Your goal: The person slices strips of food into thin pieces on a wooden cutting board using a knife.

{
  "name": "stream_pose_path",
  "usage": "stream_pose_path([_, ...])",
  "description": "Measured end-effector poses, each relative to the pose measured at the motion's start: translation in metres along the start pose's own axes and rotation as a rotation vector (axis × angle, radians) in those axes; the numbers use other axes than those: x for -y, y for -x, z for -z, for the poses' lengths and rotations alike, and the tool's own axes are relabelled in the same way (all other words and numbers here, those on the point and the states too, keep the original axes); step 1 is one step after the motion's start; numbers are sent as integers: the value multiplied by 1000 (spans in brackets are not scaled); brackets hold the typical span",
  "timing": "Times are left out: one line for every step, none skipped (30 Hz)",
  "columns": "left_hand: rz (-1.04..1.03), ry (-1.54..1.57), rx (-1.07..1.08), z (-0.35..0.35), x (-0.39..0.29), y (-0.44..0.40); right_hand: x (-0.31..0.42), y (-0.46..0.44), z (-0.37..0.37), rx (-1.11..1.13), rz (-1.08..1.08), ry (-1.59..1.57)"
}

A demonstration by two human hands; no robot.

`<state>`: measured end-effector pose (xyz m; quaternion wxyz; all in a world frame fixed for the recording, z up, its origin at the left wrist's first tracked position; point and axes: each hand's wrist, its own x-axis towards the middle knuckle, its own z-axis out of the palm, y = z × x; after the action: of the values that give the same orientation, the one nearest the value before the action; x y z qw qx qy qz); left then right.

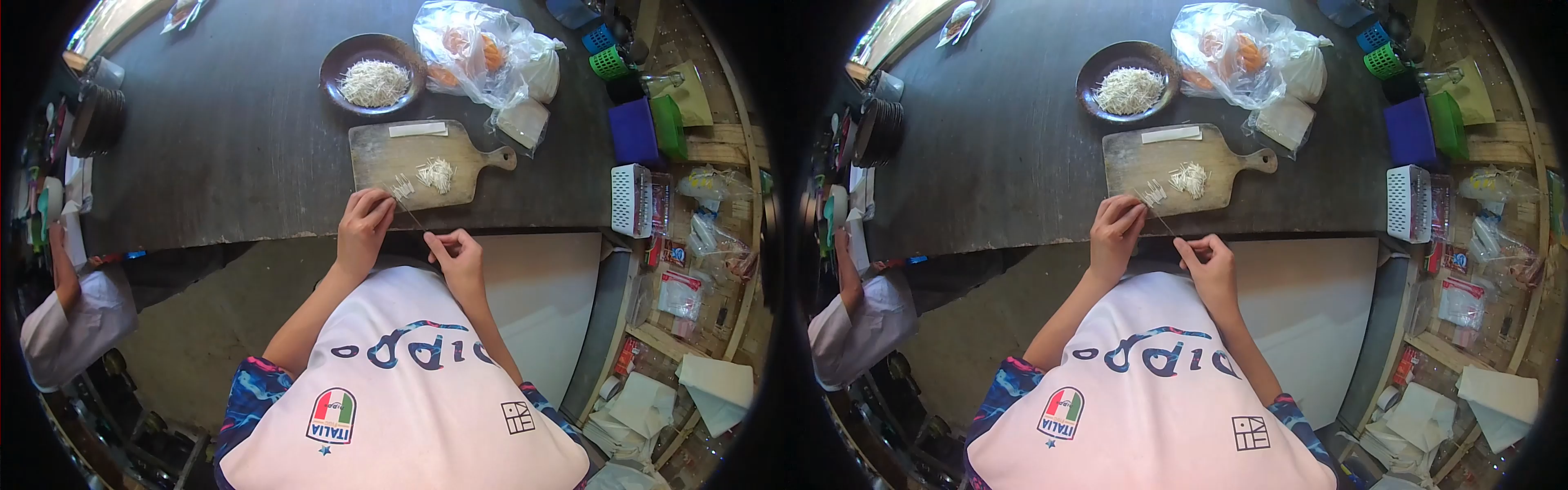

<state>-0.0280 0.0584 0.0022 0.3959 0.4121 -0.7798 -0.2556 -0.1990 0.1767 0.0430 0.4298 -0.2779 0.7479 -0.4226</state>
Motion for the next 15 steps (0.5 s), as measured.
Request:
stream_pose_path([1, 6, -2, 0, 0, 0, 1, 6, 3, -15, -26, 21])
stream_pose_path([0, 5, -5, 0, 0, -1, -2, 10, 7, -24, -38, 29])
stream_pose_path([0, 5, -7, -1, 0, 0, -3, 9, 8, -16, -48, 28])
stream_pose_path([0, 4, -6, -1, 0, 0, -5, 9, 8, -8, -58, 26])
stream_pose_path([6, 6, -7, -1, 0, 0, -6, 9, 9, -3, -70, 22])
stream_pose_path([12, 9, -6, -1, 0, 0, -5, 6, 8, 12, -53, 15])
stream_pose_path([17, 12, -4, -2, 0, 1, -2, 0, 5, 25, -35, 6])
stream_pose_path([19, 14, -4, -2, 0, 2, 0, -2, 3, 38, -17, -5])
stream_pose_path([18, 14, -6, -3, 1, 3, 1, -1, 4, 30, -21, -2])
stream_pose_path([16, 14, -12, -3, 2, 2, 3, 0, 4, 24, -21, 1])
stream_pose_path([18, 18, -14, -4, 2, 1, 4, 1, 5, 20, -20, 7])
stream_pose_path([22, 21, -17, -3, 2, 2, 4, 3, 7, 16, -21, 10])
stream_pose_path([28, 25, -19, -3, 1, 2, 3, 7, 10, 12, -24, 14])
stream_pose_path([33, 27, -19, -3, 1, 2, 2, 9, 12, 8, -28, 18])
stream_pose_path([37, 29, -19, -3, 0, 2, 1, 7, 12, 12, -33, 15])
